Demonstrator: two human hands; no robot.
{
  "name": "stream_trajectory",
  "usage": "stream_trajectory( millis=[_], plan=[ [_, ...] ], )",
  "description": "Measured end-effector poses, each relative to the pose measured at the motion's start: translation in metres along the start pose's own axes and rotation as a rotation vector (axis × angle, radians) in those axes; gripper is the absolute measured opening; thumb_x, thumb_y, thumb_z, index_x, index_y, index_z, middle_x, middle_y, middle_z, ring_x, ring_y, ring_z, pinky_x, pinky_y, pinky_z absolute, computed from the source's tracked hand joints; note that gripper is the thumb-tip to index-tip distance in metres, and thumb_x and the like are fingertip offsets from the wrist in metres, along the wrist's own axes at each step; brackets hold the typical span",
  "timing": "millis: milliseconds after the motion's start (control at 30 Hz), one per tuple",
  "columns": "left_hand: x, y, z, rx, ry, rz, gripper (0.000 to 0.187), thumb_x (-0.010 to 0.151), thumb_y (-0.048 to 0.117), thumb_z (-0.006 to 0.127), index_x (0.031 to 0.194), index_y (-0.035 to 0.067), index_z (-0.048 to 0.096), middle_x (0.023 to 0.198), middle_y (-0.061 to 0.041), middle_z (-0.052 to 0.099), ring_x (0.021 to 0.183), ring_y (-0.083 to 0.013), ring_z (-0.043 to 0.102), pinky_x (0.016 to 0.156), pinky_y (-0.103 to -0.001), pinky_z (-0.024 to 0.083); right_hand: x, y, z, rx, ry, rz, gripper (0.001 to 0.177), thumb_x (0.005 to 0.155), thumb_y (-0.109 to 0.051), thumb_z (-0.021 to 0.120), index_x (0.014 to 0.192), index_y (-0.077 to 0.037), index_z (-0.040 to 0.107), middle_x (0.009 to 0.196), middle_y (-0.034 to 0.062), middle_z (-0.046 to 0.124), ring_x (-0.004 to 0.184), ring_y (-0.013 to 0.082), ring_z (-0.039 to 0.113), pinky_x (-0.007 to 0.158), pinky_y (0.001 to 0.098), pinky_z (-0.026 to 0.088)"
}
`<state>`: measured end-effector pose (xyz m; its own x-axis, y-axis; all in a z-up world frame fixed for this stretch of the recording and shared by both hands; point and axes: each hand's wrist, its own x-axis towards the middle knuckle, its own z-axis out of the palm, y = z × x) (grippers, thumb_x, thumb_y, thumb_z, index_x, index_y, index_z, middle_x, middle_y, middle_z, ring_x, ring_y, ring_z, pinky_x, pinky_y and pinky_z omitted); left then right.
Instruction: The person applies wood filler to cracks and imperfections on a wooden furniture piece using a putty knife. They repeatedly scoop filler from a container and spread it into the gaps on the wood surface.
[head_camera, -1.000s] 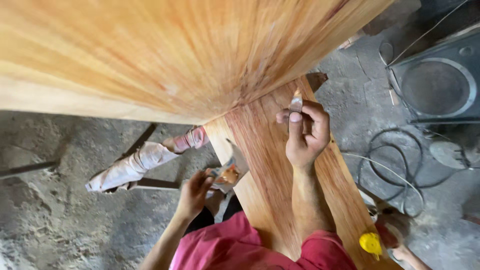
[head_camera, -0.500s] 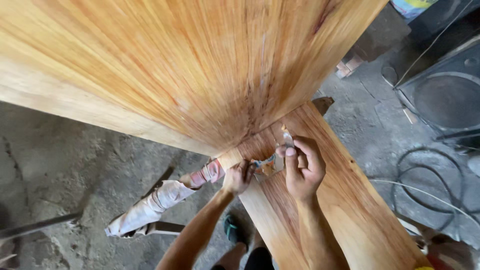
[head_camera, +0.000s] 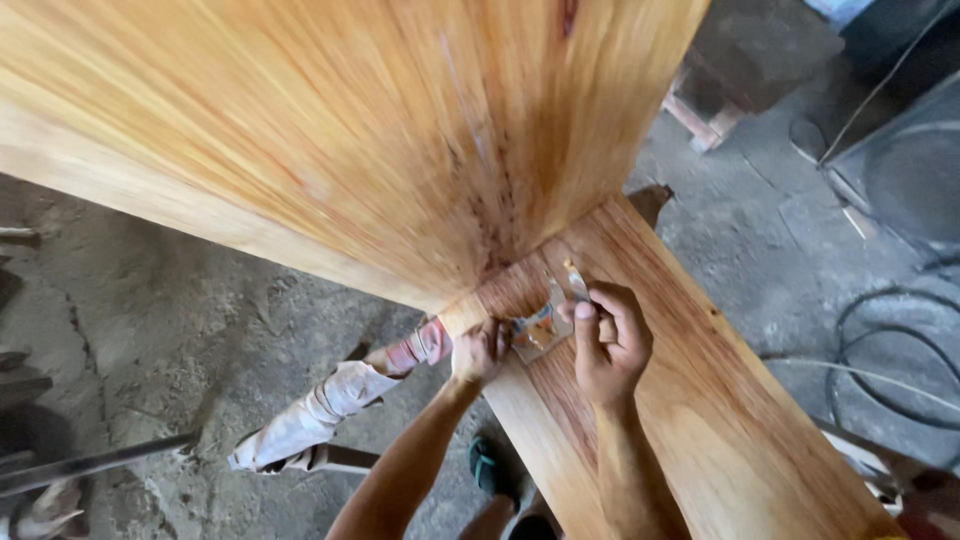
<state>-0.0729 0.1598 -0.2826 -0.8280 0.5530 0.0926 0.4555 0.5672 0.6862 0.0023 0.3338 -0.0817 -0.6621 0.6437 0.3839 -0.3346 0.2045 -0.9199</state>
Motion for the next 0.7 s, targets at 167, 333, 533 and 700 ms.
stream_trajectory(
  millis=[167,333,533,700],
  plan=[
    [0.001,0.002,-0.002,0.017,0.035,0.005,0.019,0.102,0.023,0.056,0.092,0.006,0.059,0.082,-0.021,0.068,0.074,-0.0440,0.066,0.066,-0.054,0.053,0.008,0.000,-0.007,-0.090,-0.059,-0.070,0.014,0.105,0.005,0.061,0.118,0.003,0.062,0.117,0.0150,0.063,0.092,0.0180,0.072,0.078,0.0271,0.059],
    [0.002,0.010,-0.010,0.029,0.036,0.023,0.020,0.103,0.023,0.055,0.092,0.007,0.059,0.082,-0.019,0.068,0.074,-0.0417,0.066,0.066,-0.051,0.053,0.041,-0.004,-0.005,-0.243,-0.142,-0.286,0.016,0.103,0.008,0.066,0.117,0.000,0.066,0.116,0.0125,0.067,0.098,0.0203,0.072,0.081,0.0276,0.060],
    [0.002,0.008,-0.009,0.049,0.014,0.024,0.018,0.101,0.021,0.054,0.093,0.006,0.061,0.082,-0.018,0.069,0.073,-0.0406,0.066,0.064,-0.050,0.052,0.072,0.038,0.011,-0.275,-0.224,-0.329,0.020,0.100,0.010,0.064,0.117,-0.001,0.066,0.120,0.0166,0.070,0.083,0.0176,0.071,0.065,0.0251,0.057],
    [0.009,0.025,-0.021,0.062,0.006,0.031,0.019,0.105,0.021,0.055,0.094,0.006,0.060,0.085,-0.017,0.068,0.076,-0.0370,0.066,0.068,-0.047,0.053,0.078,0.038,0.056,-0.266,-0.306,-0.398,0.014,0.107,0.001,0.056,0.120,-0.003,0.051,0.152,0.0238,0.050,0.114,0.0346,0.075,0.089,0.0378,0.067]
  ],
)
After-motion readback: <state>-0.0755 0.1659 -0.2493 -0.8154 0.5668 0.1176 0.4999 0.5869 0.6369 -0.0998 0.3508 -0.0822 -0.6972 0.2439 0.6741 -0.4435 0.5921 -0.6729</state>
